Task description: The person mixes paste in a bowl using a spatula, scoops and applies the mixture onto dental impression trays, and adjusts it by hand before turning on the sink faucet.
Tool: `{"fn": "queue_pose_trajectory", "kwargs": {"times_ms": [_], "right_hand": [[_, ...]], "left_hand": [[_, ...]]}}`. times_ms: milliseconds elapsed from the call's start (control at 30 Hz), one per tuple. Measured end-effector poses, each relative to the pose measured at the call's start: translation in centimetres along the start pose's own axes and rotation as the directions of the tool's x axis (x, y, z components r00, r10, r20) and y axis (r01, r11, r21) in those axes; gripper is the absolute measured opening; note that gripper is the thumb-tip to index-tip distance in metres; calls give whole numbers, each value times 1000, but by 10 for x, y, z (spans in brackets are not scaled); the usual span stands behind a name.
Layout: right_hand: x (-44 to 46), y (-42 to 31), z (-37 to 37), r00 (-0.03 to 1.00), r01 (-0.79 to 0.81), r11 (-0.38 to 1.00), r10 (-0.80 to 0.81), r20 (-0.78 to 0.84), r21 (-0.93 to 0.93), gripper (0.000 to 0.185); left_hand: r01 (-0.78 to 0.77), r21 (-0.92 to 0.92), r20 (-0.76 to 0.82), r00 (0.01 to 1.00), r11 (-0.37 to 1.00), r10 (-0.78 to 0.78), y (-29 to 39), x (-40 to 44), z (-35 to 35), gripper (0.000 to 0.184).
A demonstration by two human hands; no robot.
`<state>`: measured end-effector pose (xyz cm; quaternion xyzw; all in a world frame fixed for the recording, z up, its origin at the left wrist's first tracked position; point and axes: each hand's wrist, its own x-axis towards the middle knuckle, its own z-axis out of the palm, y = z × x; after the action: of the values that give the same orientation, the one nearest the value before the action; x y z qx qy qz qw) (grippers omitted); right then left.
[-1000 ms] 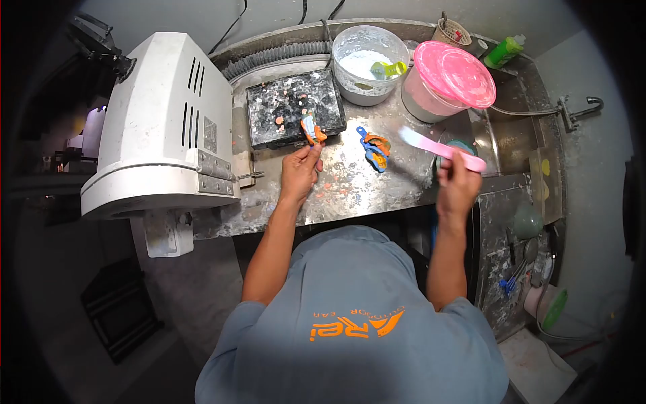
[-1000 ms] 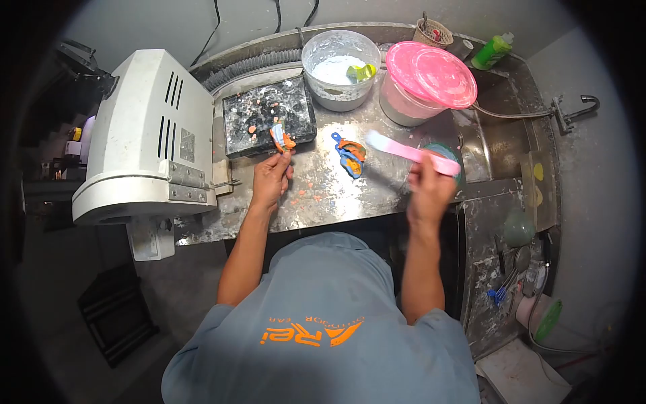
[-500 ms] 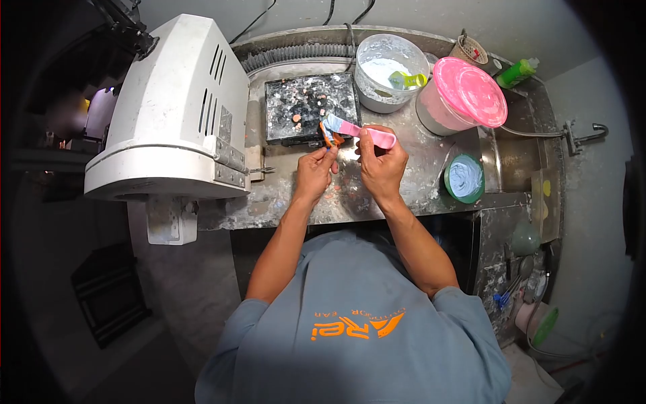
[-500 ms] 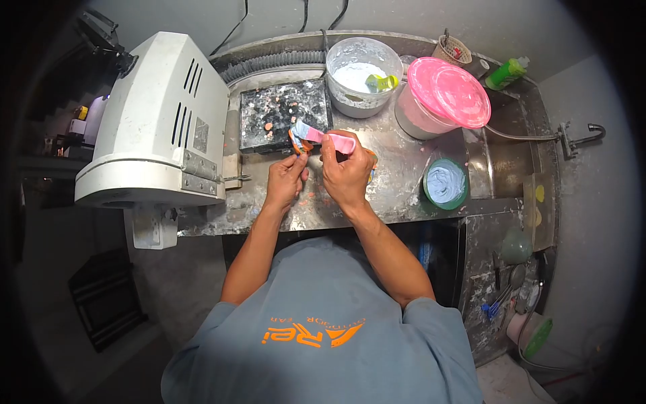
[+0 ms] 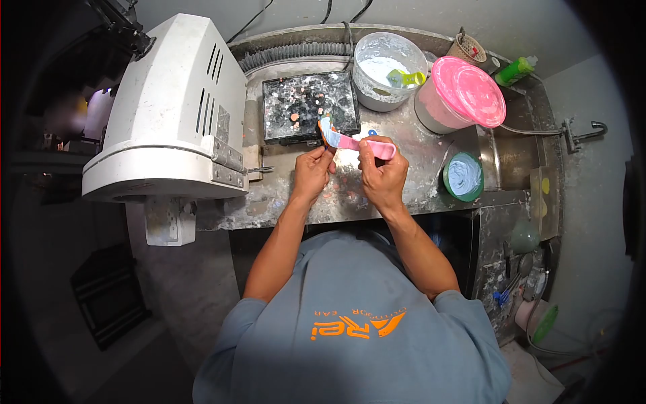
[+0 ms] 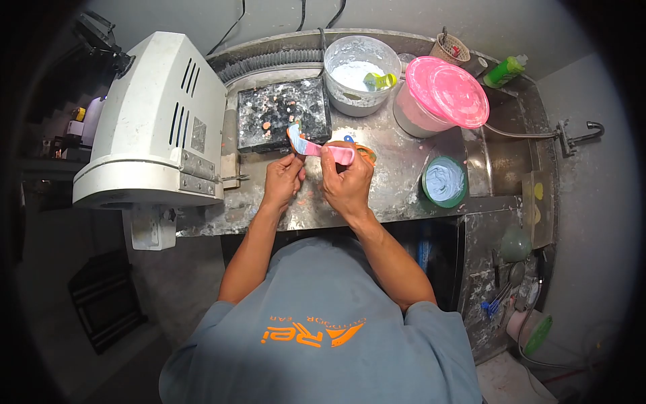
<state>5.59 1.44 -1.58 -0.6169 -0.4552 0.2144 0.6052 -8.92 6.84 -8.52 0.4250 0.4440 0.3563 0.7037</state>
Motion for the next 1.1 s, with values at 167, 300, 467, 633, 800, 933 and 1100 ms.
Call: {"fn": "queue_pose_trajectory", "kwargs": {"times_ms": [167,300,467,633,800,933,1100], "right_hand": [[1,-8,-7,992,-129,987,127,25,100,14],[3,-13,-15,974,-219,937,226,6,273,14],[15,-15,-47,936,-286,838,348,-50,465,16],[19,-5,-104,885,-181,804,384,-262,567,12],[11,22,-206,692,-69,992,125,-711,107,13],[-1,56,-246,798,-364,895,158,-581,-258,29],[8,50,-253,727,-416,523,-300,-618,-744,55]], "left_hand": [[30,13,-14,999,999,-29,9,-3,3,24],[48,-28,1,999,998,-48,7,-2,1,26],[75,-33,-9,997,997,-76,13,-4,3,35],[100,-20,-27,995,995,-100,19,-7,2,41],[90,-20,-18,996,996,-91,15,-5,5,41],[106,-21,-31,994,994,-106,20,-7,7,39],[93,-5,-34,995,996,-93,20,-6,6,39]]}}
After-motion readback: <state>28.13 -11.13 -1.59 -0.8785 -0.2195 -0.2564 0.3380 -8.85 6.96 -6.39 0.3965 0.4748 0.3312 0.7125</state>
